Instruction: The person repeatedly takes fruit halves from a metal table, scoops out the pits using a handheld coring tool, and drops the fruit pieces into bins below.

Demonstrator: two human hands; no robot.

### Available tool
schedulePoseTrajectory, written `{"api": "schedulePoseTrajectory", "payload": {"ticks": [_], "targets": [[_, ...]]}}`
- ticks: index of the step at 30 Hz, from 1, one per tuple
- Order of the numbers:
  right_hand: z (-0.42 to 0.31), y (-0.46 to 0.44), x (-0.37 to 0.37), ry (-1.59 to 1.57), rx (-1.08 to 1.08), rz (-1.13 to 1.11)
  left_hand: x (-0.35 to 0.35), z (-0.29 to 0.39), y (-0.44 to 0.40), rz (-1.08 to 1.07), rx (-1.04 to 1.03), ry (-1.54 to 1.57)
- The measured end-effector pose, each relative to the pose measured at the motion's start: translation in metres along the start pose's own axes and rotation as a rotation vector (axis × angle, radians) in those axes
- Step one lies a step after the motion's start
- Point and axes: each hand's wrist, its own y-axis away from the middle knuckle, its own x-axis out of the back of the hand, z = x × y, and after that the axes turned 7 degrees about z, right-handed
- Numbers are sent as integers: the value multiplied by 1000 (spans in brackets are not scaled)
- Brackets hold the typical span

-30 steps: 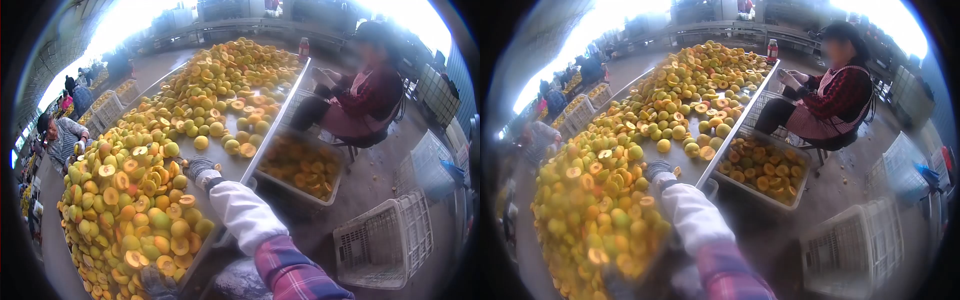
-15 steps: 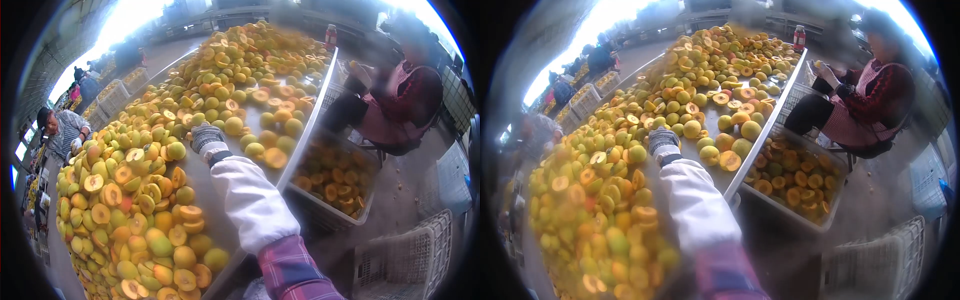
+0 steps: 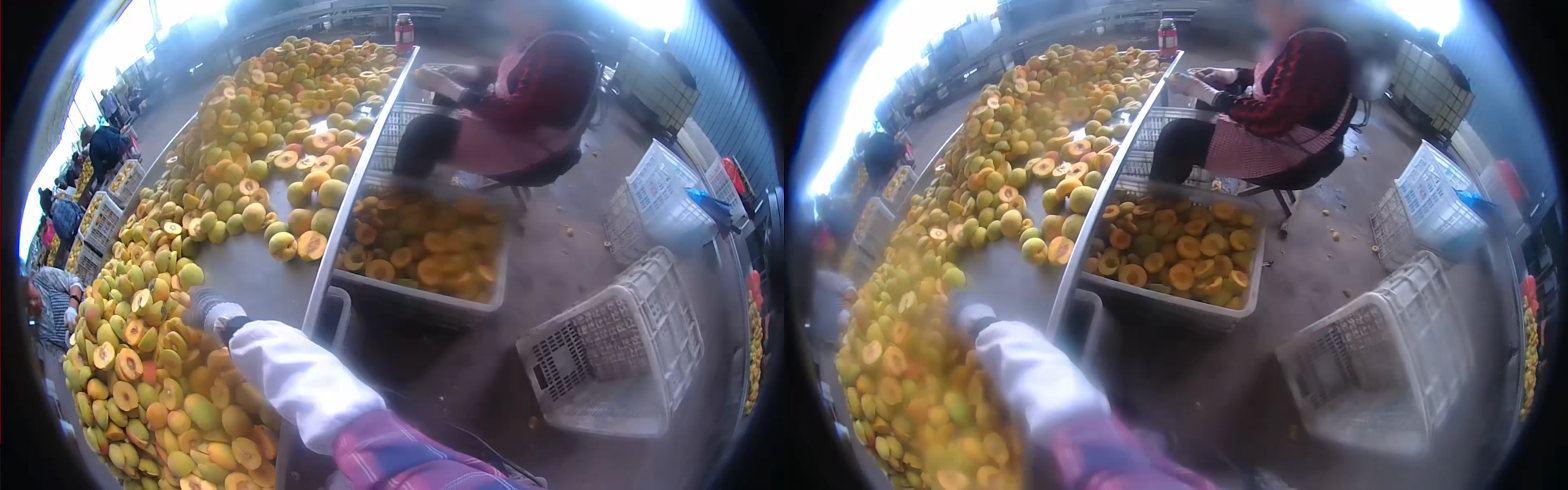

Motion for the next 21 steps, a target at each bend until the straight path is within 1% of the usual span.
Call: {"api": "schedulePoseTrajectory", "payload": {"ticks": [1, 2, 3, 4, 5, 7, 8, 9, 10, 11, 12, 13, 14, 18, 21], "targets": [[-13, -6, 6, -83, -87, -118, -1, 0, 2, 10, 3, 1], [-32, 15, 12, -56, 60, -105, 1, 1, 6, 29, 9, 7], [-41, 38, -1, -38, 197, -109, 0, 1, 8, 35, 17, 7], [-64, 71, 15, -202, 164, -147, 1, 1, 11, 38, 27, 9], [-25, 67, -52, -62, 533, 82, -1, 2, 12, 41, 35, 10], [-60, 144, -12, -1081, -27, -289, -3, 3, 14, 48, 52, 24], [-63, 167, -35, -564, 350, 158, -3, 3, 16, 45, 67, 30], [-77, 190, -17, -903, 42, -283, -3, 2, 17, 41, 82, 43], [-102, 218, -53, -1505, -588, -44, -4, 1, 18, 35, 98, 56], [-88, 238, -32, -1236, -270, -523, -3, 2, 20, 28, 115, 66], [-88, 253, -56, -1210, -435, -615, -3, 1, 21, 24, 132, 79], [-94, 276, -82, -1209, -432, -600, -1, 1, 20, 25, 151, 96], [-104, 290, -93, -1210, -406, -576, -1, 1, 22, 24, 169, 116], [-126, 323, -104, -1162, -323, -504, 15, 8, 29, 12, 266, 257], [-137, 340, -97, -1118, -260, -458, 32, 18, 35, 15, 361, 415]]}}
